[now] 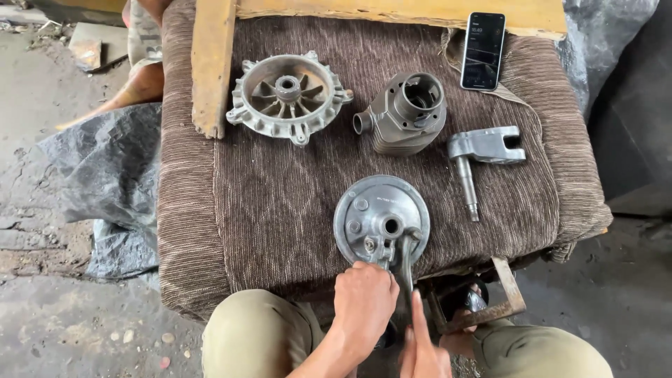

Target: Scrubbing a motorcycle brake component with a wire brush to remove dirt and corrosion.

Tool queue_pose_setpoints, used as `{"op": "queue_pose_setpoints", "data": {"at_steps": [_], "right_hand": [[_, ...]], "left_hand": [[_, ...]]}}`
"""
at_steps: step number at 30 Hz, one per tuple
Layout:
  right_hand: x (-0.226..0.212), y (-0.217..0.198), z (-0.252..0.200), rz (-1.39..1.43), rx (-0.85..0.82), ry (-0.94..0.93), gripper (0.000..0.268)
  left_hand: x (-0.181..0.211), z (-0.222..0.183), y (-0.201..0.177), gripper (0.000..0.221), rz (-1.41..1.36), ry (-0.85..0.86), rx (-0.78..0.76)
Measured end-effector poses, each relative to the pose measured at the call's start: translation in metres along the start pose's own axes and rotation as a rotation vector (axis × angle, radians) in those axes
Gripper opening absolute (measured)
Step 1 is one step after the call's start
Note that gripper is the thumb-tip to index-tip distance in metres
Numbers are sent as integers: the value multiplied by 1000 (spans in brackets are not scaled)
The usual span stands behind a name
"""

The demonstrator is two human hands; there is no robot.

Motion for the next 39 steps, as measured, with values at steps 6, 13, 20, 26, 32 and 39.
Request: {"op": "queue_pose_setpoints", "data": {"at_steps": [6,13,20,26,32,39], "right_hand": [[-55,-21,56,136,-131,-221,74],[-69,-39,56,201,-135,-170,69],[-22,-20,13,94,-37,-96,65],[10,10,1,-64,273,-145,56],[-54,-18,55,178,-163,-203,72],[-63,-34,47,183,-160,-194,70]], "left_hand": [[1,-1,-1,46,5,17,-24],[2,-1,13,30,6,26,-84],[-3,-1,10,47,-120,12,-47],[-1,-1,15,48,-6,-1,-22],[1,0,13,42,-25,2,-33],[-2,-1,24,49,-105,5,-127]]}}
Point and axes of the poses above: each hand's wrist, its own z-axis towards the middle knuckle, its own y-axis out of the palm, x = y × z, the point moved 10 cm from there along z, towards the middle knuckle, and after that the axes turned 4 degrees about -y, right-handed, at the moved point
